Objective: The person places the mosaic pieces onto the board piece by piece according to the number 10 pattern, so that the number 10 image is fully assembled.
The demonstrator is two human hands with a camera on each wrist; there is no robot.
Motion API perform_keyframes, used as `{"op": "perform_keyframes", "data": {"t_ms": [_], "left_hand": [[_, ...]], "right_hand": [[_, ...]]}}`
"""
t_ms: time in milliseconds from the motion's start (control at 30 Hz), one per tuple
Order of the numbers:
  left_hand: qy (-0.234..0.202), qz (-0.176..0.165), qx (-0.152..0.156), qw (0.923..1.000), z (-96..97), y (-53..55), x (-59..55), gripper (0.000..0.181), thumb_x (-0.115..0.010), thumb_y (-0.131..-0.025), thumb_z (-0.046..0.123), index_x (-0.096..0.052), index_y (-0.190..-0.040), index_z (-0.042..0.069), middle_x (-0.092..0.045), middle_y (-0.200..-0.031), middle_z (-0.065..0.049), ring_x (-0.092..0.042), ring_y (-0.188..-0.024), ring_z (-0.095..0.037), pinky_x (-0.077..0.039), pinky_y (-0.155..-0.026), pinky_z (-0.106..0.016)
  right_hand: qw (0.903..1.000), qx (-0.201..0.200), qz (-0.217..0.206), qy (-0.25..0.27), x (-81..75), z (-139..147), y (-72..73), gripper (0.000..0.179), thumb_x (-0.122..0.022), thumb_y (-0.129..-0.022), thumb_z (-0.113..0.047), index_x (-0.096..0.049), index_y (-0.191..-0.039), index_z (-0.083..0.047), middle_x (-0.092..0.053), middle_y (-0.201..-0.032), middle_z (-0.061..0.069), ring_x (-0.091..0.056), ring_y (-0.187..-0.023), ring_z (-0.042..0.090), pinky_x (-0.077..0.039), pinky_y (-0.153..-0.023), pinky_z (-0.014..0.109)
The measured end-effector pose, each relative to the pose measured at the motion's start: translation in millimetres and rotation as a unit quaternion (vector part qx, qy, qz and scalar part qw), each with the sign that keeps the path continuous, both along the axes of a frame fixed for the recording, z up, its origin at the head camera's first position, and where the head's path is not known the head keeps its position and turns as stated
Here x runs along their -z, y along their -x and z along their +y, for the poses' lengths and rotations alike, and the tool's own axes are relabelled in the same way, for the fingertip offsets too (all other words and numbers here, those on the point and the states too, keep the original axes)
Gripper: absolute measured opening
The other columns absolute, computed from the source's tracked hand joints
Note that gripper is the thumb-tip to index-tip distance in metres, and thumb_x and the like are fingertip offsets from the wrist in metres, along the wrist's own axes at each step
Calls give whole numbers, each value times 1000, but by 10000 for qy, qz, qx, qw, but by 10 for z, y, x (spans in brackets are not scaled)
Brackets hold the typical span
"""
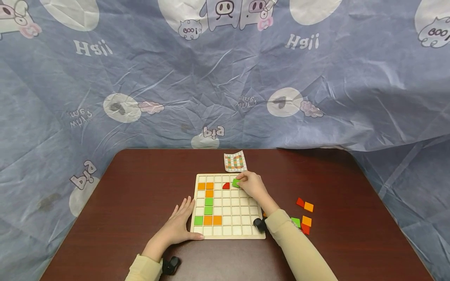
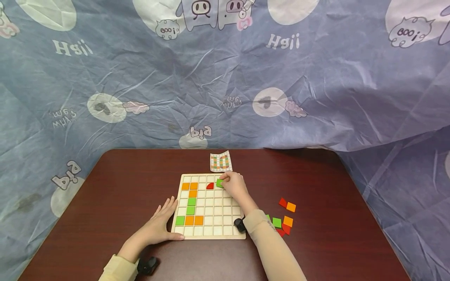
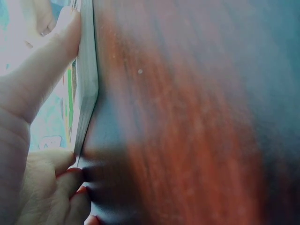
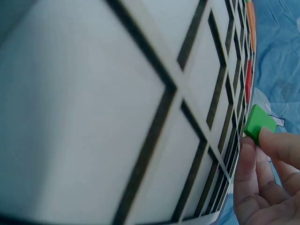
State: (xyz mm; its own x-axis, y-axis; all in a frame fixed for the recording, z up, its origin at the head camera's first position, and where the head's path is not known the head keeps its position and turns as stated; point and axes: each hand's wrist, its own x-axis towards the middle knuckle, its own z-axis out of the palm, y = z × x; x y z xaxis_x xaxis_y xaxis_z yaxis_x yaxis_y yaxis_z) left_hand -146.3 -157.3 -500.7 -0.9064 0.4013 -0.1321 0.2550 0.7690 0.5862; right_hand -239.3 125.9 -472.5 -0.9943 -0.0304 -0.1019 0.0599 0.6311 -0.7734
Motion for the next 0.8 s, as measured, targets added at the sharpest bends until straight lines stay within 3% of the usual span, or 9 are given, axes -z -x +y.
{"op": "perform_keyframes", "data": {"t_ms": [233,800], "left_hand": [[-33,12,15,10000,1,6,0,125,-87,-65,53,-20,-156,-1,-12,-164,-22,-10,-153,-38,-9,-122,-60],[-2,-10,21,10000,-15,14,35,124,-87,-66,52,-20,-156,1,-12,-164,-20,-10,-153,-36,-9,-122,-58]], "right_hand": [[9988,-208,258,-357,19,-72,24,14,-69,-90,-5,-74,-102,-10,-71,-101,9,-66,-95,25,-56,-80,39],[9959,-451,285,-733,-17,-79,37,14,-68,-90,-5,-76,-100,-9,-72,-96,6,-66,-91,23,-55,-77,37]]}}
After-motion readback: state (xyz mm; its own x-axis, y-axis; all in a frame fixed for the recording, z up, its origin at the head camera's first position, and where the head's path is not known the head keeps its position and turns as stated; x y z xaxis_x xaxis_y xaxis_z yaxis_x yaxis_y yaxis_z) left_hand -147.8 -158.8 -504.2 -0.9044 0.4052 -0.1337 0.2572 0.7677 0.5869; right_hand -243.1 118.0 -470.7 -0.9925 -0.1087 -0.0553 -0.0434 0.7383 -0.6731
